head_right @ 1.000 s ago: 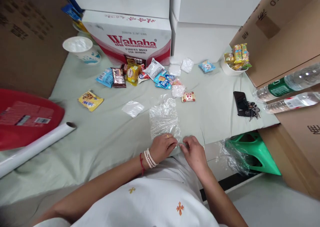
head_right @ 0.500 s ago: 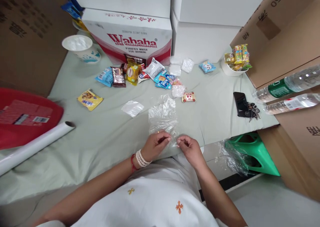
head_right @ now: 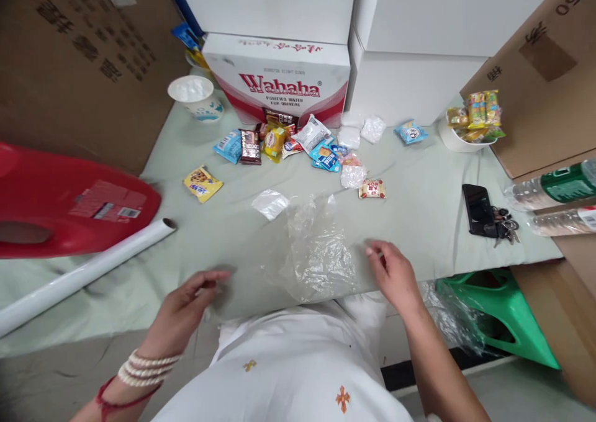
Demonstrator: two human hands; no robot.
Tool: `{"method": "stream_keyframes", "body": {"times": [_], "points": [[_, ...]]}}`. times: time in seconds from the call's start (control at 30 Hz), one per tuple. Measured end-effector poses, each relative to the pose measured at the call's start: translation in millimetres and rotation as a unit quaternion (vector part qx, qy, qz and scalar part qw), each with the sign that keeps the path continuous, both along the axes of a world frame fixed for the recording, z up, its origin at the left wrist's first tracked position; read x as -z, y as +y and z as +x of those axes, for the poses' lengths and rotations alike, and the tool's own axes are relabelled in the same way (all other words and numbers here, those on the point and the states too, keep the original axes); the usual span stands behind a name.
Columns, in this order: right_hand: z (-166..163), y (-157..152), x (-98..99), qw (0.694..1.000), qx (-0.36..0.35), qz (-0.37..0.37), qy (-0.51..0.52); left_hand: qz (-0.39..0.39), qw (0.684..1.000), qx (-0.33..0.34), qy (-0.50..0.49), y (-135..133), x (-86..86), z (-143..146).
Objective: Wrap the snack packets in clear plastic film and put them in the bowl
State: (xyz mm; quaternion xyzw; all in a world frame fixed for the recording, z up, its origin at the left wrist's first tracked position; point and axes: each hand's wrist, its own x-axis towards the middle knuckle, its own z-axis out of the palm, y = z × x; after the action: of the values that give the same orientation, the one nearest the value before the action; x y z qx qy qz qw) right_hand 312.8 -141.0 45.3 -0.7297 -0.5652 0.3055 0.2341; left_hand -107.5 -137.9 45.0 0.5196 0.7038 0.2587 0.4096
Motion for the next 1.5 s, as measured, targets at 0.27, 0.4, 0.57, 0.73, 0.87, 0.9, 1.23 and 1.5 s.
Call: {"method": "stream_keyframes", "body": {"times": [0.27, 0.4, 0.57, 0.73, 0.87, 0.9, 1.23, 1.5], "points": [[-68.9, 89.2, 30.2, 0.997, -0.039, 0.045, -0.052, 0.232, 0.935, 0.139, 0.227, 63.9, -18.2, 128.4], [-78.1, 91.4, 36.4, 0.996, -0.034, 0.079, 0.009, 0.130, 0.937, 0.254, 0.200, 73.3, -3.2, 160.9], [-47.9, 81.8, 35.4, 0.988, 0.028, 0.089, 0.120, 0.109, 0.988, 0.093, -0.050, 68.9, 9.3, 116.0], [-41.1, 83.2, 31.8, 0.979, 0.082, 0.044, 0.183, 0.058, 0.983, -0.089, -0.152, 51.5, 18.9, 65.8], [-74.6, 91.5, 27.5, 0.996, -0.003, 0.045, 0.077, 0.123, 0.986, -0.061, -0.098, 40.0, 21.3, 59.7], [-85.8, 94.3, 26.8, 0.997, -0.037, 0.054, 0.048, 0.144, 0.984, -0.048, -0.088, 38.8, 20.2, 61.7], [-96.5, 108.2, 27.9, 0.963, 0.048, -0.041, 0.262, 0.077, 0.956, -0.215, -0.181, 29.9, 22.7, 43.3], [-132.9, 100.0, 15.4, 0.964, -0.157, -0.026, 0.212, 0.065, 0.963, -0.169, -0.202, 27.7, 16.6, 56.5]]}}
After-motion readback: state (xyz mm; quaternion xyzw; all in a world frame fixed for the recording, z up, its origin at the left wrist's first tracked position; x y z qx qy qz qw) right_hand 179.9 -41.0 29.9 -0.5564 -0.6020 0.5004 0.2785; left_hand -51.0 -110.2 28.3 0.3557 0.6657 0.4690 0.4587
